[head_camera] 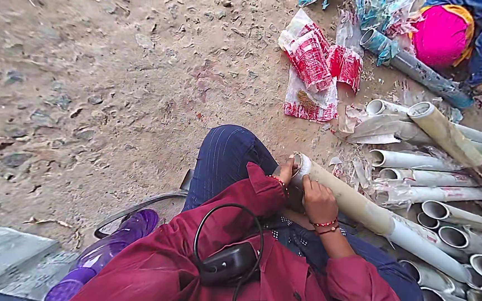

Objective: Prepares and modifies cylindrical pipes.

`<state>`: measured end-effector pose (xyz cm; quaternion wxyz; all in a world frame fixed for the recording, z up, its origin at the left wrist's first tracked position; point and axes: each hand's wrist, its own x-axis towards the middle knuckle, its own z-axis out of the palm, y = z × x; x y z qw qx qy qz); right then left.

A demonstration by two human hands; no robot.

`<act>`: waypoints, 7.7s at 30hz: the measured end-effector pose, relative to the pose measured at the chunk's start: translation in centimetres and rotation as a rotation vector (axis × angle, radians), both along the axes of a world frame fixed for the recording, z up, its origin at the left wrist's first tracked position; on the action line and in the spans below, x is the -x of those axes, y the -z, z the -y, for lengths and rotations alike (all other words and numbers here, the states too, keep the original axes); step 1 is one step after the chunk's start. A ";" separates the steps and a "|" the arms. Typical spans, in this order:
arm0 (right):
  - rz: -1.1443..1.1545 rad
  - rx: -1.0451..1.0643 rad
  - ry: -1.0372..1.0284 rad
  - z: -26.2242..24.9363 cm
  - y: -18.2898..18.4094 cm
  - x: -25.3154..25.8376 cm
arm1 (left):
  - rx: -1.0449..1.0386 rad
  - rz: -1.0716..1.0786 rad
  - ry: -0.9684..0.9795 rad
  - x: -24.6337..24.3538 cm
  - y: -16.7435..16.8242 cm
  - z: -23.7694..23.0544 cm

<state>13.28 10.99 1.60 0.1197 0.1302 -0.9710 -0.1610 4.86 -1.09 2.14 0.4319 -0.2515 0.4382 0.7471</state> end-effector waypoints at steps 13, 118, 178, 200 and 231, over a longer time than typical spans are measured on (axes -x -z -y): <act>-0.099 -0.124 -0.109 -0.9 0.8 -0.1 | 0.033 -0.091 -0.017 -1.0 0.6 -0.4; 0.257 0.765 0.310 -2.1 0.6 -0.8 | 0.519 -0.681 0.241 -5.3 2.3 -0.3; -0.189 0.680 0.437 -10.4 -7.1 -6.5 | 0.697 -1.146 0.052 -6.1 5.2 -1.6; -0.071 0.833 0.417 -11.3 -6.0 -6.3 | 0.671 -0.863 0.116 -5.5 3.9 -1.3; 0.013 0.812 0.426 -10.6 -5.4 -6.1 | 0.759 -1.121 0.225 -5.9 4.2 -1.5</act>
